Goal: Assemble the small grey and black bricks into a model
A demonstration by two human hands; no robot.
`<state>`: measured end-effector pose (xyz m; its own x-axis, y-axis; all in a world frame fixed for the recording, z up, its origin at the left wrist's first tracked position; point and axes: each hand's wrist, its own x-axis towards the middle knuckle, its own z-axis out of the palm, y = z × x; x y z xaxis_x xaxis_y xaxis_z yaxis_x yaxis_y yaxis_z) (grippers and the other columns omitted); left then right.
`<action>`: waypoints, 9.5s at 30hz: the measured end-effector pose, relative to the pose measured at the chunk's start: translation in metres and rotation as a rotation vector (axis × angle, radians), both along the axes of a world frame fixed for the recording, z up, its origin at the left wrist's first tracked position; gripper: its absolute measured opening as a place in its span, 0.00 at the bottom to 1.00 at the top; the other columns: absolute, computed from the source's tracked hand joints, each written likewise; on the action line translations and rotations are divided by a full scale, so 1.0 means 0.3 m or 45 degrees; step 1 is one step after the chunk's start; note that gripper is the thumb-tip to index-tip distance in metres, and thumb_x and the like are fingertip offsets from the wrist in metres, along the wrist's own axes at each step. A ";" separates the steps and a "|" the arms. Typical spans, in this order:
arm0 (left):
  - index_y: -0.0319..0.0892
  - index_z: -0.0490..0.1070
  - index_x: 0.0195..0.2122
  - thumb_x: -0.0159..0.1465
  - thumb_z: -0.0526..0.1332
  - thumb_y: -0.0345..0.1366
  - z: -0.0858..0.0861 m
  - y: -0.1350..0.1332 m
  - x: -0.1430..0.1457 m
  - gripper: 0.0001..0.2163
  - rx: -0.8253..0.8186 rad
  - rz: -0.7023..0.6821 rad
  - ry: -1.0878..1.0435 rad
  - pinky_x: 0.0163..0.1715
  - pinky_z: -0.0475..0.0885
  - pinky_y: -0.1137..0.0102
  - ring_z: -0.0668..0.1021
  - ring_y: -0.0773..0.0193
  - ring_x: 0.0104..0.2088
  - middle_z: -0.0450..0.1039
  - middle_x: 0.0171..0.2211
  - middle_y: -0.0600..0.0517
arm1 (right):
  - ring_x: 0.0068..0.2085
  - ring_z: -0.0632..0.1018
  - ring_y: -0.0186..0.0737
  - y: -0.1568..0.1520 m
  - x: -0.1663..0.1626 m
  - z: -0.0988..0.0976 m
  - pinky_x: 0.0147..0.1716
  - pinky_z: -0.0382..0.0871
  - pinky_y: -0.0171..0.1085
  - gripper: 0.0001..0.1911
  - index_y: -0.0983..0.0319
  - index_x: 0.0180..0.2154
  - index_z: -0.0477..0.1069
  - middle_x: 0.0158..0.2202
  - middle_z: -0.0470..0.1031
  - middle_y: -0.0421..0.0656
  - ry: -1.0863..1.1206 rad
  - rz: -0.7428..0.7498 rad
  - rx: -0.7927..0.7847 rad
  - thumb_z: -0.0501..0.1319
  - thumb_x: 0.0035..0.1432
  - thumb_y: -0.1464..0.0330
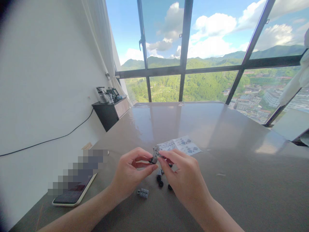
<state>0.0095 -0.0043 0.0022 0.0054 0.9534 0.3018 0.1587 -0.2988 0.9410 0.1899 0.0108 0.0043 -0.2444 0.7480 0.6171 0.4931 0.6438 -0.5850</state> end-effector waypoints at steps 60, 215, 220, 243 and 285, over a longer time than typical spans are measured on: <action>0.40 0.80 0.38 0.57 0.70 0.28 0.015 -0.016 -0.010 0.07 0.184 -0.165 -0.107 0.36 0.79 0.72 0.79 0.66 0.33 0.75 0.33 0.50 | 0.45 0.78 0.45 0.047 0.009 -0.031 0.39 0.77 0.42 0.21 0.56 0.47 0.74 0.45 0.77 0.45 0.537 0.160 -0.269 0.73 0.49 0.66; 0.37 0.81 0.33 0.46 0.77 0.37 0.022 0.025 -0.017 0.15 -0.434 -0.161 -0.437 0.31 0.72 0.72 0.75 0.67 0.26 0.76 0.24 0.52 | 0.31 0.76 0.40 0.040 0.019 0.008 0.32 0.72 0.39 0.20 0.61 0.33 0.71 0.31 0.75 0.42 0.387 0.278 -0.843 0.66 0.53 0.50; 0.37 0.80 0.34 0.47 0.77 0.37 0.023 0.023 -0.012 0.15 -0.444 -0.172 -0.428 0.31 0.72 0.72 0.76 0.67 0.26 0.77 0.26 0.51 | 0.31 0.76 0.40 0.040 0.025 0.019 0.33 0.73 0.39 0.22 0.61 0.33 0.71 0.30 0.76 0.42 0.369 0.305 -0.900 0.66 0.53 0.48; 0.37 0.80 0.35 0.50 0.75 0.36 0.007 0.027 -0.006 0.13 -0.340 -0.157 -0.524 0.30 0.77 0.72 0.75 0.68 0.29 0.77 0.28 0.52 | 0.35 0.79 0.39 0.057 0.039 0.007 0.38 0.75 0.39 0.20 0.62 0.35 0.71 0.31 0.78 0.42 0.456 0.412 -0.971 0.68 0.56 0.52; 0.34 0.78 0.38 0.51 0.75 0.38 -0.005 0.024 -0.006 0.17 -0.564 -0.313 -0.684 0.38 0.77 0.67 0.81 0.65 0.30 0.80 0.32 0.48 | 0.36 0.77 0.40 0.042 0.057 0.037 0.39 0.71 0.39 0.20 0.61 0.36 0.67 0.33 0.76 0.42 0.137 0.556 -1.010 0.58 0.64 0.50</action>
<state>0.0076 0.0029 0.0008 0.1942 0.9768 -0.0903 -0.3804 0.1599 0.9109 0.2071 0.0233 0.0154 -0.5764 0.8171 -0.0032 0.2171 0.1494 -0.9646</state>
